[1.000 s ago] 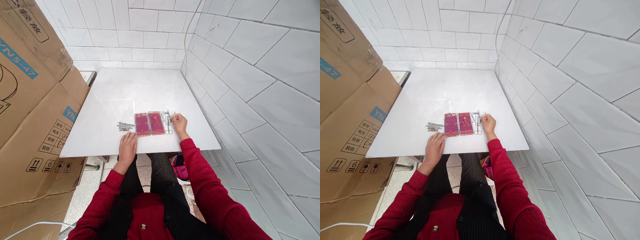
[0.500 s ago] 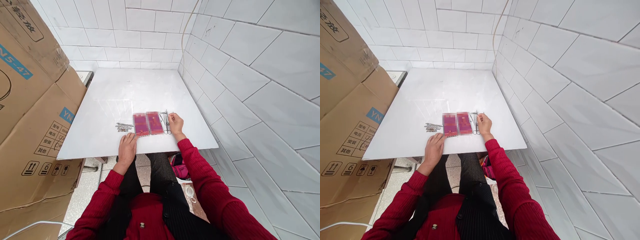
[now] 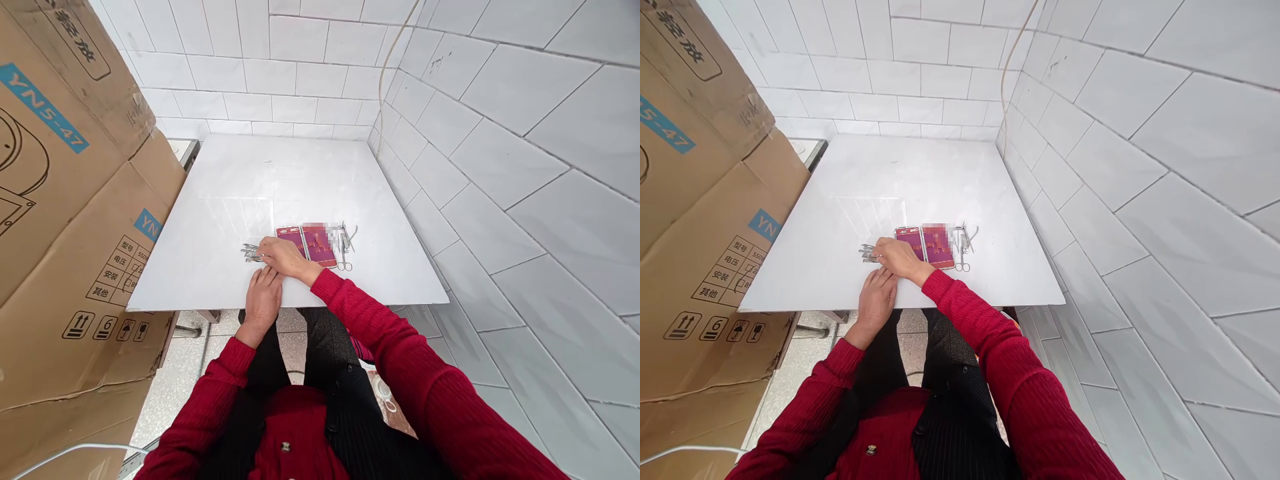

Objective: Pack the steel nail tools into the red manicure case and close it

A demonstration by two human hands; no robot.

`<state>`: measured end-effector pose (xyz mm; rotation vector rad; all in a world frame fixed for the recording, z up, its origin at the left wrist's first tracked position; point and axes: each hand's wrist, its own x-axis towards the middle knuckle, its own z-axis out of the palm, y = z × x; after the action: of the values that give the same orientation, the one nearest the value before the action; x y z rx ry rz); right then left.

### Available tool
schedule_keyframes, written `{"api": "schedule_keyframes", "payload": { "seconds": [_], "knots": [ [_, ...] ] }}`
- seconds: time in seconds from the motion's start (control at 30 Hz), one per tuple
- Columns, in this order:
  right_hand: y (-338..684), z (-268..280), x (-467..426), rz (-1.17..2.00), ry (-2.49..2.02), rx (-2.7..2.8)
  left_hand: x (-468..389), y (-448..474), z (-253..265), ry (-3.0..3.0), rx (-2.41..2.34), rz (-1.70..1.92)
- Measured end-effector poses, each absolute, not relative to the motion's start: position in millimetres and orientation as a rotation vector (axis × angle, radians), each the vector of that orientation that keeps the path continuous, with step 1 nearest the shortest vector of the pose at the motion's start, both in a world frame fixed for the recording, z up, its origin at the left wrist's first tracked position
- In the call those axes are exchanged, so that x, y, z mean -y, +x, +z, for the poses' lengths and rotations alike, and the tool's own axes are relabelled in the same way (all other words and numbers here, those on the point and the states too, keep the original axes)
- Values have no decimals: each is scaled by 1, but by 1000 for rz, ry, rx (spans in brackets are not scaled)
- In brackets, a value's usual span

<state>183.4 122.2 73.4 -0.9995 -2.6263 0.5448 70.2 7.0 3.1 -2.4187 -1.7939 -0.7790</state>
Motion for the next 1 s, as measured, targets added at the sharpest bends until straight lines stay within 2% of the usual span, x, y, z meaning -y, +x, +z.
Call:
{"api": "schedule_keyframes", "payload": {
  "seconds": [0.3, 0.67, 1.0],
  "knots": [
    [168, 65, -128, 647, -1023, 2590, -6, 70, 3, -2405, 1763, -759],
    [160, 65, -136, 298, -1346, 2687, -5, 71, 4, -2418, 1758, -777],
    [162, 81, -129, 357, -1274, 2780, -6, 70, -1, -2404, 1752, -777]
  ]
}}
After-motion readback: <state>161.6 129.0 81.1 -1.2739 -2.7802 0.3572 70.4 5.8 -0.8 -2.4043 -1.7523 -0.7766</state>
